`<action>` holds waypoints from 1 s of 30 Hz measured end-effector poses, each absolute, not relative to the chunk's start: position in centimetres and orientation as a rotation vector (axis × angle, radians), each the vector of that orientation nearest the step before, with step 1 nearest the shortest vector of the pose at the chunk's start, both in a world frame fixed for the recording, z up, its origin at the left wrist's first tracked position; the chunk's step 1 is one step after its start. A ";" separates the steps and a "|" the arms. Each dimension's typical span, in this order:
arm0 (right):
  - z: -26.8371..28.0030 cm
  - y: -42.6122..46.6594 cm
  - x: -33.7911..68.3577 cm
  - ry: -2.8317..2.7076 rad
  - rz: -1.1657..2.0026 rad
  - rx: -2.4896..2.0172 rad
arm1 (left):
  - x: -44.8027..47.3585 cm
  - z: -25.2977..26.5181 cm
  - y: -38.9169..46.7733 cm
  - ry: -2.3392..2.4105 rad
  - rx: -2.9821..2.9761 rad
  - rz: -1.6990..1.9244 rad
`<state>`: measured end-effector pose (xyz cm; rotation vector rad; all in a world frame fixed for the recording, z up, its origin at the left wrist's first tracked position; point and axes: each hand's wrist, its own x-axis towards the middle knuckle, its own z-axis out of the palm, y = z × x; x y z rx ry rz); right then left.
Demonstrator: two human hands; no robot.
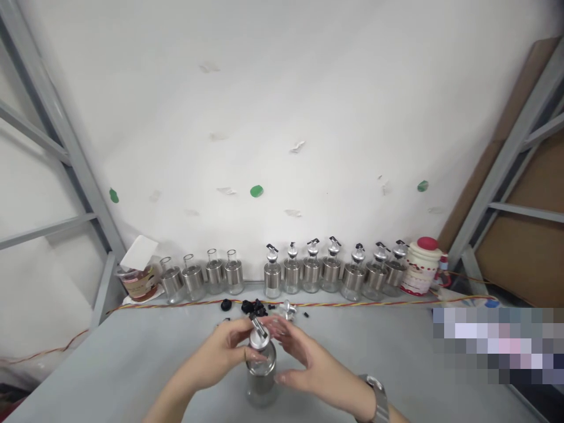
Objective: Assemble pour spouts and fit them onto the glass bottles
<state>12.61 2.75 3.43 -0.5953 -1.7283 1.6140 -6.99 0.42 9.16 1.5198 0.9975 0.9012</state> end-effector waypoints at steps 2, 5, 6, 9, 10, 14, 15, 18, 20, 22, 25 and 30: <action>3.9 2.9 12.3 -1.667 1.718 -0.465 | -7.3 9.2 0.4 0.868 1.488 0.842; 5.0 3.3 12.1 -1.533 1.856 -0.359 | -7.1 8.6 -0.1 0.810 1.460 0.903; 5.4 3.4 12.1 -1.502 1.889 -0.333 | -6.8 8.4 -0.4 0.823 1.440 0.932; 6.3 3.7 12.0 -1.479 1.966 -0.286 | -5.4 8.1 -1.3 0.932 1.370 1.026; 6.4 3.7 11.9 -1.489 1.991 -0.279 | -5.0 8.0 -1.5 0.972 1.358 1.052; 6.4 3.9 11.3 -1.545 1.980 -0.336 | -4.1 8.0 -1.2 1.052 1.252 1.110; 6.5 3.9 11.2 -1.559 1.961 -0.360 | -4.0 7.9 -1.1 1.066 1.217 1.120; 7.0 3.9 10.6 -1.596 1.960 -0.387 | -4.1 7.3 -0.4 1.093 1.107 1.121; 7.5 3.8 10.1 -1.658 1.919 -0.406 | -4.1 6.7 -0.1 1.086 1.043 1.116; 7.9 3.8 9.5 -1.724 1.811 -0.440 | -4.1 6.1 0.3 1.094 0.988 1.143; 7.8 3.7 8.8 -1.759 1.661 -0.444 | -4.0 5.2 0.9 1.093 0.948 1.203; 7.2 3.6 8.4 -1.751 1.551 -0.415 | -3.9 4.5 1.4 0.979 0.946 1.260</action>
